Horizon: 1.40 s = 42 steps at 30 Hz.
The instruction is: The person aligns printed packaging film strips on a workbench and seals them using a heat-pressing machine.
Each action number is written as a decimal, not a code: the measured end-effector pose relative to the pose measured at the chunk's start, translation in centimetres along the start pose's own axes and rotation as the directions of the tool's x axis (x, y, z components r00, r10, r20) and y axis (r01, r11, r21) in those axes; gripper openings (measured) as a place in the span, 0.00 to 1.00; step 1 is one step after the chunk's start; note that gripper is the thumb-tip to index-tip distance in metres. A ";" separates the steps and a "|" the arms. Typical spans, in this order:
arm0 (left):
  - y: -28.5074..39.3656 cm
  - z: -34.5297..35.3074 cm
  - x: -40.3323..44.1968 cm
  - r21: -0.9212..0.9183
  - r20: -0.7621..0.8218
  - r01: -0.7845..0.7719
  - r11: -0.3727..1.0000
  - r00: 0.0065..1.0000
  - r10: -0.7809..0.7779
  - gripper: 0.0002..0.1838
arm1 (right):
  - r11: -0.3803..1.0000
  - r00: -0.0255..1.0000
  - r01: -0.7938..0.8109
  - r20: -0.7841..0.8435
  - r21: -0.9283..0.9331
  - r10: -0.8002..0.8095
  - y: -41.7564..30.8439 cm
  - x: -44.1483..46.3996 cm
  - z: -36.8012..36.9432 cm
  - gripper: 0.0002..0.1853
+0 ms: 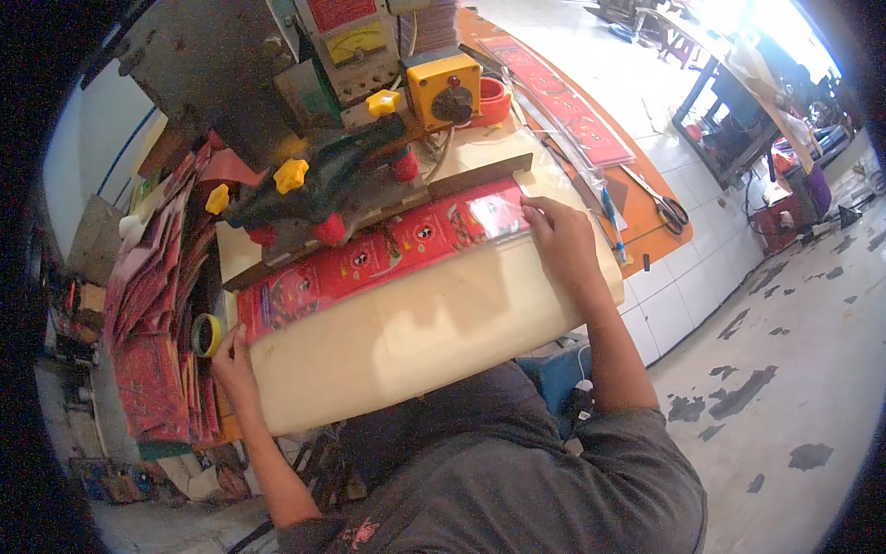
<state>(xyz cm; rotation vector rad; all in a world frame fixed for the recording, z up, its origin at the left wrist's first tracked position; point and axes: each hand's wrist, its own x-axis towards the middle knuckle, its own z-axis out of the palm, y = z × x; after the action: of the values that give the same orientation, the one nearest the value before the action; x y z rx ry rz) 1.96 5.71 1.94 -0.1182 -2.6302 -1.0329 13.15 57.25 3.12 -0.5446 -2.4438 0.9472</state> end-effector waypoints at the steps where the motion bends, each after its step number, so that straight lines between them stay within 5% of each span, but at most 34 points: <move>1: 0.2 0.0 0.2 -0.054 0.014 0.064 0.996 0.998 -0.063 0.19 | 0.999 0.998 -0.044 0.040 -0.031 0.046 -0.3 0.1 -0.3 0.14; 5: 0.5 -0.5 0.8 -0.178 0.087 0.218 0.960 0.975 -0.205 0.19 | 0.990 0.985 -0.086 0.162 0.113 0.067 2.2 2.2 -0.4 0.16; 7: 0.3 -0.7 1.5 -0.136 0.115 0.166 0.977 0.982 -0.150 0.21 | 0.997 0.974 -0.035 0.227 0.061 0.020 1.9 2.8 -0.7 0.17; 16: -2.1 0.9 4.9 0.056 0.161 0.019 0.998 0.987 -0.027 0.26 | 0.975 0.992 0.087 0.112 -0.206 -0.065 1.5 3.6 1.2 0.15; 27: -1.9 1.4 4.3 0.083 0.102 0.032 0.996 0.994 -0.041 0.24 | 0.974 0.997 0.018 0.082 -0.227 0.000 1.3 3.4 1.8 0.18; 35: -0.5 1.6 3.5 -0.041 -0.015 0.022 0.999 1.000 -0.022 0.20 | 0.991 1.000 0.024 0.006 -0.131 -0.023 0.7 2.9 1.8 0.16; 37: -0.3 1.6 3.5 -0.052 -0.005 0.045 0.998 0.999 -0.045 0.20 | 0.987 0.989 0.134 -0.049 -0.091 -0.139 1.4 3.1 2.2 0.15; 42: -0.8 1.3 3.8 -0.079 -0.021 -0.003 0.997 1.000 0.001 0.21 | 0.986 1.000 -0.008 0.017 0.169 0.005 0.4 3.0 1.5 0.14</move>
<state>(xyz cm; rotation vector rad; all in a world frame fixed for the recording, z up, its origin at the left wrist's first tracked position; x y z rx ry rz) -2.10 5.89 1.71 -0.1267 -2.5700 -1.1320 9.96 58.26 2.65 -0.4872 -2.3490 1.1525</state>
